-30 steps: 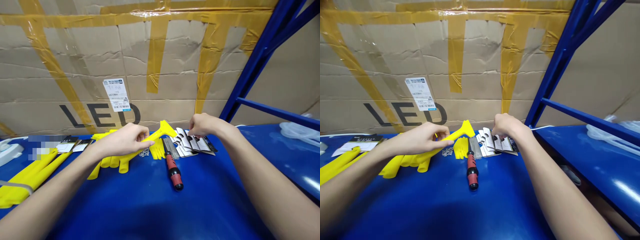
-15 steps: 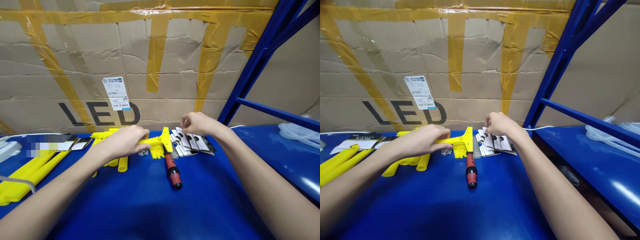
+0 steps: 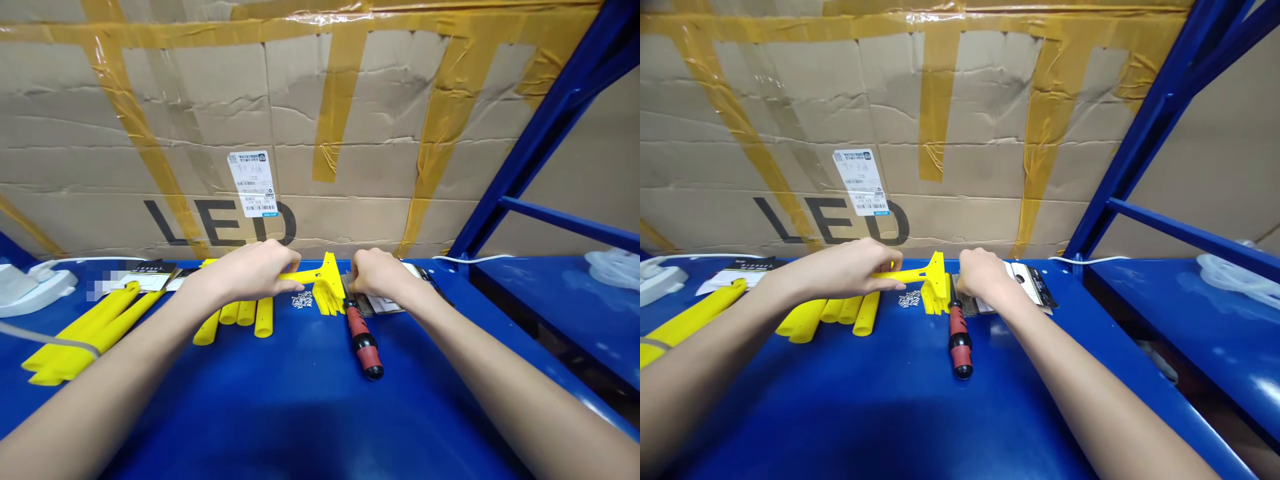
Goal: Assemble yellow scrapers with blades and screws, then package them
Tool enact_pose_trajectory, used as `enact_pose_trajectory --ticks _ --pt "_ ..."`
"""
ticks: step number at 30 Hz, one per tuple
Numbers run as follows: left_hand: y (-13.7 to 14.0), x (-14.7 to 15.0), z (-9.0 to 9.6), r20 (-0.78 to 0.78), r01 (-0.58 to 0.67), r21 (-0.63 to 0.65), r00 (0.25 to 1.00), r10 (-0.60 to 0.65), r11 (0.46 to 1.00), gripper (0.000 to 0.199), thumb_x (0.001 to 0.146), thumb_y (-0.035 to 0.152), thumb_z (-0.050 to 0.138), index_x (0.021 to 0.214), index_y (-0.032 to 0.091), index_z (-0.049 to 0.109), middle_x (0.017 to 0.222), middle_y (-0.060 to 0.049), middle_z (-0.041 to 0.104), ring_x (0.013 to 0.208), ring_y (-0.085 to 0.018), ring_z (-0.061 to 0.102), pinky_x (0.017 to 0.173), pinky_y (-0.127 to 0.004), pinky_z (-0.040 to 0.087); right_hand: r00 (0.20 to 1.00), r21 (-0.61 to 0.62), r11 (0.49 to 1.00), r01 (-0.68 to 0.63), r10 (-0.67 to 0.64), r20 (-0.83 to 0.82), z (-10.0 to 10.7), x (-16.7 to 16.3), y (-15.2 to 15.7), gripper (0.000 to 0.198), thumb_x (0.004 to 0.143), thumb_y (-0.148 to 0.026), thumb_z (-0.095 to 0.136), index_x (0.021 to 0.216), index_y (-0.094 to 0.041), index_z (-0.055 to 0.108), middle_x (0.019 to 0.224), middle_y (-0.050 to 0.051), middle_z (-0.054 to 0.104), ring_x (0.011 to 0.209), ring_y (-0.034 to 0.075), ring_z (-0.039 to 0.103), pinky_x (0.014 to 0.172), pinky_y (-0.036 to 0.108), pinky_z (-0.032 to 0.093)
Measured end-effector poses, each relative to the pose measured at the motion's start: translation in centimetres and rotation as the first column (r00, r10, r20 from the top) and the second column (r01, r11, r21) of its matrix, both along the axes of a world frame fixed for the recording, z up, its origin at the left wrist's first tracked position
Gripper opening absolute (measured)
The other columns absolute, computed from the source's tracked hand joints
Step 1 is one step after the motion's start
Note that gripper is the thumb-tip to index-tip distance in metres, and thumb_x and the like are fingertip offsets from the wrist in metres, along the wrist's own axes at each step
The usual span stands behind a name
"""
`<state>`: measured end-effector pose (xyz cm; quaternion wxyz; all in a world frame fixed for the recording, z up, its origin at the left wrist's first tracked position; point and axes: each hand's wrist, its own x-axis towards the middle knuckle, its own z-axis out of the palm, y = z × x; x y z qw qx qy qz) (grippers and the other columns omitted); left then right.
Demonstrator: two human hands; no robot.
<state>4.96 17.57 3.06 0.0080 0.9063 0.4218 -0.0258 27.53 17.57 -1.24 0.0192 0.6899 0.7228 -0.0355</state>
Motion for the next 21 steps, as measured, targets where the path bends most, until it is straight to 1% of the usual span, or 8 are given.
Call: enact_pose_trajectory --ticks 2,5,8,11,15,21 --pt "0.0 -0.2 0.1 -0.008 0.010 -0.007 1.000 -0.010 1.000 0.031 0.088 0.052 0.060 0.085 0.021 0.064 0.081 -0.005 0.068 0.066 -0.019 0.058 0.058 -0.029 0.034 1.000 0.005 1.000 0.002 -0.002 0.004 0.0 -0.1 0.0 0.034 0.066 -0.019 0.072 0.100 -0.013 0.076 0.094 0.018 0.074 0.089 0.034 0.072 0.068 0.037 0.054" --pt "0.0 -0.6 0.3 0.003 0.027 -0.020 1.000 -0.027 0.999 0.031 0.088 0.051 0.060 0.082 0.020 0.063 0.075 -0.005 0.066 0.061 -0.017 0.053 0.057 -0.029 0.033 1.000 0.009 1.000 0.003 -0.003 0.004 -0.1 -0.2 0.0 0.035 0.066 -0.017 0.070 0.101 -0.012 0.076 0.094 0.019 0.074 0.089 0.034 0.072 0.068 0.037 0.054" --pt "-0.2 -0.8 0.6 0.018 0.039 -0.014 0.999 -0.038 0.999 0.033 0.088 0.051 0.061 0.080 0.019 0.062 0.072 -0.004 0.063 0.057 -0.015 0.049 0.055 -0.030 0.032 1.000 0.009 1.000 0.005 -0.005 -0.002 -0.1 -0.2 0.0 0.035 0.066 -0.018 0.071 0.101 -0.012 0.076 0.095 0.019 0.074 0.088 0.032 0.072 0.066 0.034 0.053" --pt "-0.6 -0.8 0.9 0.026 0.064 -0.028 0.998 -0.063 0.998 0.033 0.087 0.050 0.061 0.080 0.019 0.063 0.072 -0.004 0.063 0.056 -0.014 0.049 0.056 -0.029 0.033 1.000 0.017 1.000 0.014 -0.013 -0.008 -0.1 0.0 -0.1 0.036 0.066 -0.019 0.071 0.101 -0.012 0.077 0.096 0.018 0.074 0.088 0.030 0.072 0.066 0.032 0.052" --pt "-1.7 -0.9 1.2 0.009 0.071 -0.034 0.997 -0.071 0.997 0.031 0.088 0.050 0.059 0.082 0.019 0.063 0.075 -0.004 0.065 0.059 -0.015 0.052 0.056 -0.029 0.033 1.000 0.027 0.999 0.025 -0.025 -0.018 -0.1 0.2 -0.3 0.034 0.067 -0.019 0.071 0.100 -0.013 0.077 0.097 0.017 0.075 0.089 0.028 0.072 0.066 0.029 0.051" --pt "-3.6 -2.0 1.4 -0.027 0.027 -0.058 0.999 -0.029 0.998 0.032 0.090 0.052 0.057 0.083 0.021 0.061 0.077 -0.004 0.064 0.061 -0.017 0.053 0.055 -0.029 0.034 0.998 0.063 0.997 0.054 -0.052 -0.037 0.2 0.1 -0.6 0.030 0.067 -0.015 0.068 0.096 -0.013 0.077 0.099 0.018 0.075 0.092 0.029 0.072 0.071 0.032 0.052"
